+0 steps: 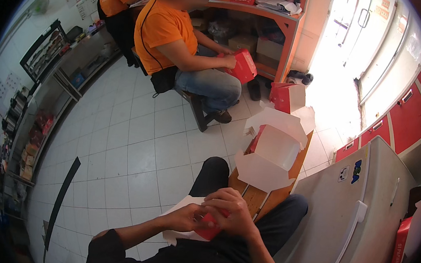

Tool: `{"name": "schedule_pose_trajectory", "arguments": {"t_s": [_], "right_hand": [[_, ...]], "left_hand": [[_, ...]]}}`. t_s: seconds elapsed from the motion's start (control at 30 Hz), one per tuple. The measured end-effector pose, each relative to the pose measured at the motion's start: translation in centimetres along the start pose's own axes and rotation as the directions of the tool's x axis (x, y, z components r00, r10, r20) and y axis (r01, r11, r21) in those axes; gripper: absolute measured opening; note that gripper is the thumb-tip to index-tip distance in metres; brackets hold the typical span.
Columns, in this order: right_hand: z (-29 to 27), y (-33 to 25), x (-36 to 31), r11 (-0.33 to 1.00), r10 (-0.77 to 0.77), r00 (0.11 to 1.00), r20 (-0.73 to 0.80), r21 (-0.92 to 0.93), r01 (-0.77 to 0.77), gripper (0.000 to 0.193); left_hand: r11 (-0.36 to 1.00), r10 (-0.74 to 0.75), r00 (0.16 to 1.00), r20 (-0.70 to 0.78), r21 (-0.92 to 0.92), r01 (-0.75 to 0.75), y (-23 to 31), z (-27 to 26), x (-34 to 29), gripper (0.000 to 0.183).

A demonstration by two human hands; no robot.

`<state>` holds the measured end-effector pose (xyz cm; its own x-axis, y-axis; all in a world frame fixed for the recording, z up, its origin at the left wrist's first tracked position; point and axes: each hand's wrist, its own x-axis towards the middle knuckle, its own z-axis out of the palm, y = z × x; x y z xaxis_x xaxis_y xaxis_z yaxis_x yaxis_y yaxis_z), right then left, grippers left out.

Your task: The person folds flat red-and-white cardboard boxes into assembled containers by hand, then stacks the finished boxes into a growing pile on their lap.

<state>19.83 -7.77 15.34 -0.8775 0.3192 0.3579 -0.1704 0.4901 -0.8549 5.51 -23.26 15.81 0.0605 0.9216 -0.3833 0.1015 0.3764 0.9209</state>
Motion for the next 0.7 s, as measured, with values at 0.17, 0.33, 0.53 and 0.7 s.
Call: {"name": "schedule_pose_trajectory", "arguments": {"t_s": [0.17,0.33,0.53,0.7], "right_hand": [[1.2,-0.8,0.1,0.966,-0.16,0.899,-0.407,-0.253,0.057,0.025],[2.2,0.3,-1.0,0.945,-0.235,0.892,-0.386,-0.305,0.117,0.028],[1.9,1.9,-0.2,0.81,-0.421,0.878,-0.227,-0.529,0.252,0.025],[-0.7,1.2,1.7,0.813,-0.44,0.875,-0.202,-0.504,0.292,0.041]], "left_hand": [[0.908,-0.051,0.951,-0.304,-0.412,-0.082,0.0,0.2,0.8,0.027],[0.621,-0.019,0.689,-0.725,-0.549,-0.56,1.9,-1.2,2.2,0.021],[0.562,0.012,0.457,-0.889,-0.372,-0.739,3.1,1.6,4.8,0.024],[0.523,0.142,0.413,-0.9,-0.286,-0.803,3.7,2.7,5.7,0.027]]}}
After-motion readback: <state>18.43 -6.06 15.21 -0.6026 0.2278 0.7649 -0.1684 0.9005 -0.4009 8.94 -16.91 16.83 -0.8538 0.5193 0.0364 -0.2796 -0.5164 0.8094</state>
